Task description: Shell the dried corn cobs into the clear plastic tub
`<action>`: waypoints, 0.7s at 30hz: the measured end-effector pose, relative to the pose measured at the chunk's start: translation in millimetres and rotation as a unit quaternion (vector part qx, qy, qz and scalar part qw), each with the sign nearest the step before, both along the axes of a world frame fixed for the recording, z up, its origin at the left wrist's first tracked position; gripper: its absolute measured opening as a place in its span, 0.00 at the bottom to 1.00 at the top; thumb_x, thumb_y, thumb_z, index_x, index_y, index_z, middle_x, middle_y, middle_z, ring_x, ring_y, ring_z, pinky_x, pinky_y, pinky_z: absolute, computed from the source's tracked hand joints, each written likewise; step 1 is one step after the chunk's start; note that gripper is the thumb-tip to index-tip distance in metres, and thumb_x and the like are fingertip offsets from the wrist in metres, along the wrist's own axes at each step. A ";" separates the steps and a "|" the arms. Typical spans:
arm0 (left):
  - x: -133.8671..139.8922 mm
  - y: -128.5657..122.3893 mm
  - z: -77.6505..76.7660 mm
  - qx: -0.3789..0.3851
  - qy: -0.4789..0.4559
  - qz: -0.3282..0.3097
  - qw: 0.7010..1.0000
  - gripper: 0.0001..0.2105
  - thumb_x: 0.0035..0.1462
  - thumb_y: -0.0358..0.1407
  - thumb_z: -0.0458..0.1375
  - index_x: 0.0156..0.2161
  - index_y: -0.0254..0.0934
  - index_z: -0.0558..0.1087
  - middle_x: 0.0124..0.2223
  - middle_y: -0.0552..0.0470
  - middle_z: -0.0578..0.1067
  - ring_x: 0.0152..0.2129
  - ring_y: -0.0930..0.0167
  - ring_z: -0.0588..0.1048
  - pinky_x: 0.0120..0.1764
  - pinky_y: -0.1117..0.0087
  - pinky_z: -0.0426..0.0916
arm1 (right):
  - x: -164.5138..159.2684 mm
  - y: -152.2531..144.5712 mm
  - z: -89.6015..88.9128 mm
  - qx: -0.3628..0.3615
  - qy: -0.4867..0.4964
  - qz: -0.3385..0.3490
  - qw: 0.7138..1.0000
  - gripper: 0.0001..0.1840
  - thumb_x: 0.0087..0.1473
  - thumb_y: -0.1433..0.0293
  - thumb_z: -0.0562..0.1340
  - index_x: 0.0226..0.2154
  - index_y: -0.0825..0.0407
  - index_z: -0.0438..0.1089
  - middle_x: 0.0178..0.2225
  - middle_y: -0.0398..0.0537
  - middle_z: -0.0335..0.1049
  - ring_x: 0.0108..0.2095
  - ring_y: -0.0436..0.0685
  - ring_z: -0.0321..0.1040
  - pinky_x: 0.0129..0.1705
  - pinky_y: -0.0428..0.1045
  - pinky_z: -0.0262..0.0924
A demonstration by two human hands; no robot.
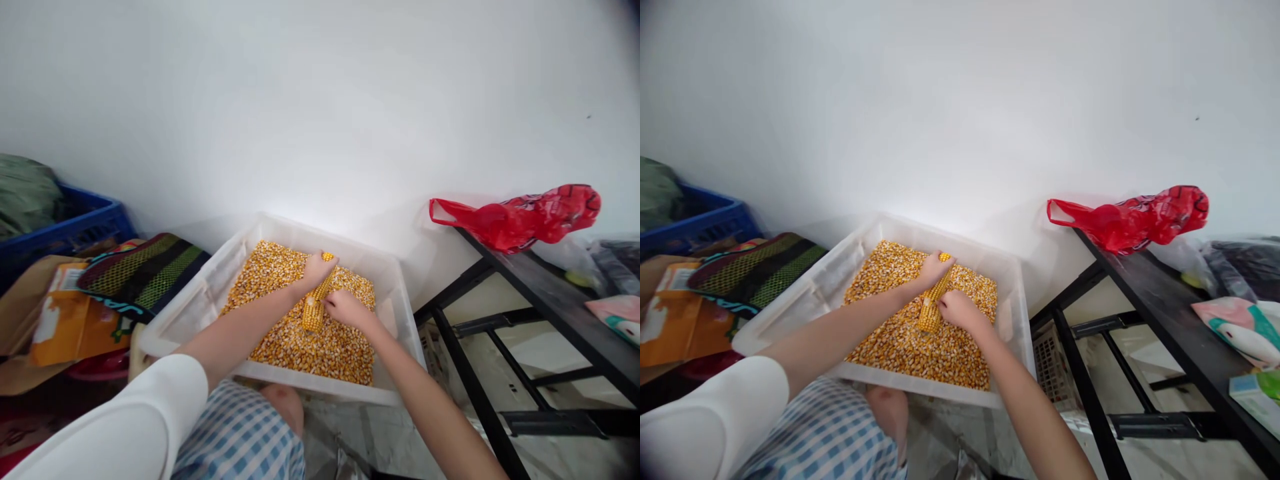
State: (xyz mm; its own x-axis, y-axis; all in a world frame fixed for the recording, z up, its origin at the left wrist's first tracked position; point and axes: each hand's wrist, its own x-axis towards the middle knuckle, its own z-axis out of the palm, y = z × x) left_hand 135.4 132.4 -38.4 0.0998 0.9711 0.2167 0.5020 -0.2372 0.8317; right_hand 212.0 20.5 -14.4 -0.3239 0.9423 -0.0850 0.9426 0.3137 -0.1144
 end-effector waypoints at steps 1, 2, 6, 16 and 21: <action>1.2 -4.1 1.8 0.016 -0.002 -0.025 1.000 0.21 0.44 0.51 0.52 0.34 0.33 0.69 0.28 0.47 0.72 0.28 0.67 0.70 0.32 0.71 0.61 | 2.2 1.9 -0.5 -0.006 0.020 0.009 1.000 0.15 0.52 0.71 0.51 0.27 0.56 0.72 0.28 0.51 0.72 0.27 0.51 0.63 0.29 0.44 0.49; 2.4 -8.2 3.5 0.032 -0.006 -0.054 0.998 0.20 0.45 0.50 0.52 0.33 0.34 0.69 0.28 0.48 0.72 0.27 0.68 0.70 0.32 0.71 0.61 | 4.2 3.4 -1.3 -0.013 0.038 0.014 0.999 0.14 0.51 0.71 0.51 0.26 0.56 0.71 0.27 0.50 0.72 0.25 0.50 0.62 0.27 0.44 0.48; 5.4 -17.5 8.3 0.066 -0.017 -0.132 0.989 0.18 0.44 0.47 0.54 0.34 0.35 0.69 0.29 0.51 0.73 0.27 0.69 0.70 0.34 0.72 0.62 | 11.6 4.9 -5.4 -0.056 0.087 0.011 0.995 0.13 0.50 0.72 0.52 0.22 0.58 0.70 0.21 0.45 0.69 0.21 0.47 0.56 0.23 0.43 0.44; -3.7 2.4 0.9 -0.005 0.001 -0.013 1.000 0.21 0.45 0.51 0.51 0.32 0.33 0.68 0.28 0.48 0.72 0.27 0.68 0.69 0.31 0.71 0.60 | 9.8 -1.1 -6.4 -0.009 0.072 -0.005 0.997 0.16 0.53 0.68 0.52 0.24 0.58 0.71 0.23 0.48 0.70 0.22 0.48 0.58 0.25 0.43 0.44; -0.7 2.3 -1.2 0.001 0.013 -0.003 1.000 0.22 0.44 0.52 0.52 0.34 0.33 0.69 0.31 0.45 0.73 0.30 0.65 0.70 0.33 0.70 0.60 | 6.4 -2.1 -9.7 -0.002 0.063 0.009 0.998 0.15 0.52 0.71 0.52 0.24 0.57 0.71 0.25 0.49 0.71 0.23 0.48 0.60 0.26 0.44 0.45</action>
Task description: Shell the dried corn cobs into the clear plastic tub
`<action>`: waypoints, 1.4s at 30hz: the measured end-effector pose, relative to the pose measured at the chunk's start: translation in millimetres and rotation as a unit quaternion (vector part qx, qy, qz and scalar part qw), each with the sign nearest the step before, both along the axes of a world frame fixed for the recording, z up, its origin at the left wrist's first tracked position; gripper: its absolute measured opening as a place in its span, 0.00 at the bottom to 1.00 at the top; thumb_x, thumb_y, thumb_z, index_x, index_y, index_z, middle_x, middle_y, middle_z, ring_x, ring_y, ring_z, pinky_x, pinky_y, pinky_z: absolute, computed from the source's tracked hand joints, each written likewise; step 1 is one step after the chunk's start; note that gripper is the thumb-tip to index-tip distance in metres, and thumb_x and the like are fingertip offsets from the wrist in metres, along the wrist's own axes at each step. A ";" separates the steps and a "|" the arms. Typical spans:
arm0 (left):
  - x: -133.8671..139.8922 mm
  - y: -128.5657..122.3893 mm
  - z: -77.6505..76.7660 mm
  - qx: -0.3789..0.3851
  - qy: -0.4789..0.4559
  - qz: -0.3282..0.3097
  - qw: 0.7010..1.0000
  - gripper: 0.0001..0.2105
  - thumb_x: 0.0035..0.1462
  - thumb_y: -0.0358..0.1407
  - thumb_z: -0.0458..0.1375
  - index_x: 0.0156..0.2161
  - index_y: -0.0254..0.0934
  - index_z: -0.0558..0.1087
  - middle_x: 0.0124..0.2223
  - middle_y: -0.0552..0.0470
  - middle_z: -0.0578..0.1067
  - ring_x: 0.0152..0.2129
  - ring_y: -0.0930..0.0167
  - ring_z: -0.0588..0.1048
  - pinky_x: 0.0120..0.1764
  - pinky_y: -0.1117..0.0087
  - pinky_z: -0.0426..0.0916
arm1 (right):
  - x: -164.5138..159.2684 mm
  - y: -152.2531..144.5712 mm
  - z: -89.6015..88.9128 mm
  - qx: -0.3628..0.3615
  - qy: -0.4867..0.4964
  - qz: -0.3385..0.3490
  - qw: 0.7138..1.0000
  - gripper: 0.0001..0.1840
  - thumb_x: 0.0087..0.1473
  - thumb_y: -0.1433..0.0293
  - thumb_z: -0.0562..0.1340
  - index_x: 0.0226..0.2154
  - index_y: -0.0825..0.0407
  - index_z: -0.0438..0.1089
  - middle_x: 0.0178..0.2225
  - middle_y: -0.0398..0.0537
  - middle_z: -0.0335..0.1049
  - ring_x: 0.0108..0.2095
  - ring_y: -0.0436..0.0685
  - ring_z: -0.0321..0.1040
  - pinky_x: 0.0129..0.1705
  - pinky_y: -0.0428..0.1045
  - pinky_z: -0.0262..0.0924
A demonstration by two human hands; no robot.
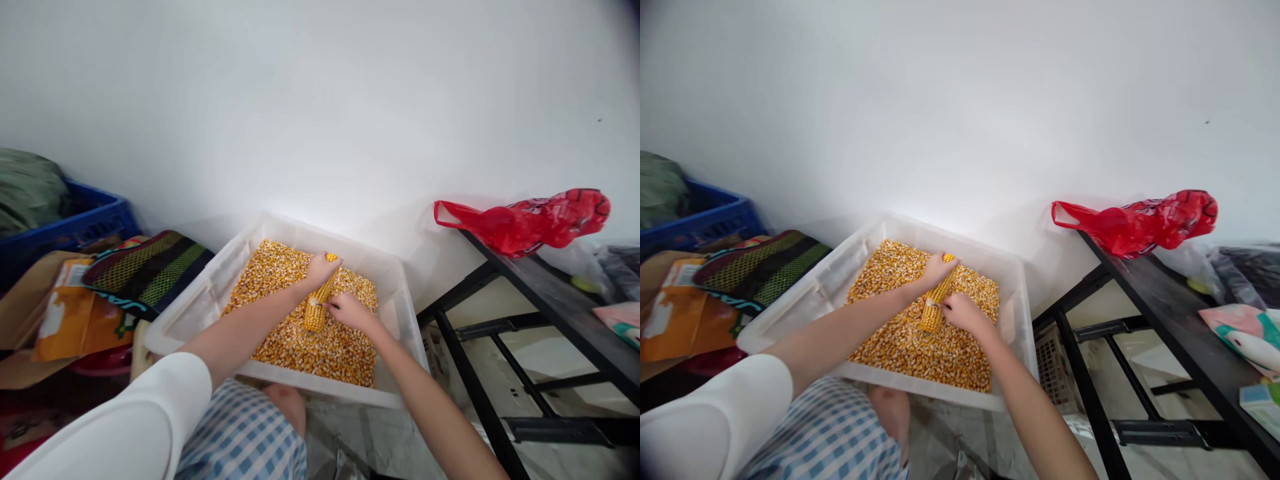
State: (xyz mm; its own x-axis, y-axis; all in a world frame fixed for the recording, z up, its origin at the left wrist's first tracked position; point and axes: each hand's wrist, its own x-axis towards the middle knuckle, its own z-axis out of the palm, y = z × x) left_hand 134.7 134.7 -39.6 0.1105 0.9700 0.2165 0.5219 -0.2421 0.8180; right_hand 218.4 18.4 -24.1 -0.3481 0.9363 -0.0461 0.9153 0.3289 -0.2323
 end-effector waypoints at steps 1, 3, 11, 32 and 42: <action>0.5 -1.3 0.4 0.004 0.001 -0.004 1.000 0.22 0.45 0.51 0.52 0.34 0.33 0.69 0.31 0.45 0.73 0.30 0.65 0.70 0.33 0.70 0.60 | -0.3 -0.1 -0.6 0.000 0.000 -0.003 1.000 0.14 0.51 0.72 0.52 0.24 0.56 0.71 0.25 0.49 0.71 0.23 0.49 0.60 0.26 0.44 0.45; 1.3 -5.2 2.1 0.014 -0.002 -0.020 1.000 0.20 0.45 0.50 0.52 0.34 0.33 0.69 0.30 0.46 0.73 0.30 0.66 0.70 0.33 0.70 0.61 | -0.9 -0.3 -1.8 0.000 0.007 -0.011 1.000 0.13 0.49 0.73 0.52 0.23 0.56 0.71 0.24 0.48 0.71 0.23 0.48 0.59 0.25 0.44 0.44; 10.5 -27.4 8.6 0.061 -0.016 -0.068 0.996 0.19 0.45 0.48 0.54 0.37 0.34 0.68 0.30 0.48 0.73 0.29 0.67 0.70 0.33 0.71 0.61 | -4.1 -1.2 -18.6 -0.052 0.054 -0.069 0.995 0.12 0.46 0.75 0.52 0.20 0.59 0.69 0.18 0.45 0.65 0.19 0.47 0.53 0.22 0.43 0.42; -15.6 17.9 -11.2 -0.120 -0.348 -0.090 0.925 0.19 0.39 0.49 0.58 0.29 0.33 0.68 0.22 0.54 0.68 0.21 0.73 0.67 0.26 0.73 0.62 | 4.1 0.2 3.4 -0.001 0.034 -0.052 0.998 0.19 0.55 0.65 0.50 0.24 0.57 0.70 0.23 0.46 0.69 0.22 0.47 0.56 0.26 0.43 0.43; -20.5 11.5 -1.5 -0.130 -0.370 -0.070 0.917 0.12 0.40 0.41 0.57 0.27 0.33 0.67 0.19 0.56 0.65 0.18 0.74 0.66 0.24 0.73 0.62 | -2.1 -6.1 8.8 0.035 -0.074 -0.050 0.995 0.20 0.57 0.64 0.47 0.31 0.55 0.71 0.31 0.51 0.72 0.30 0.51 0.65 0.32 0.45 0.49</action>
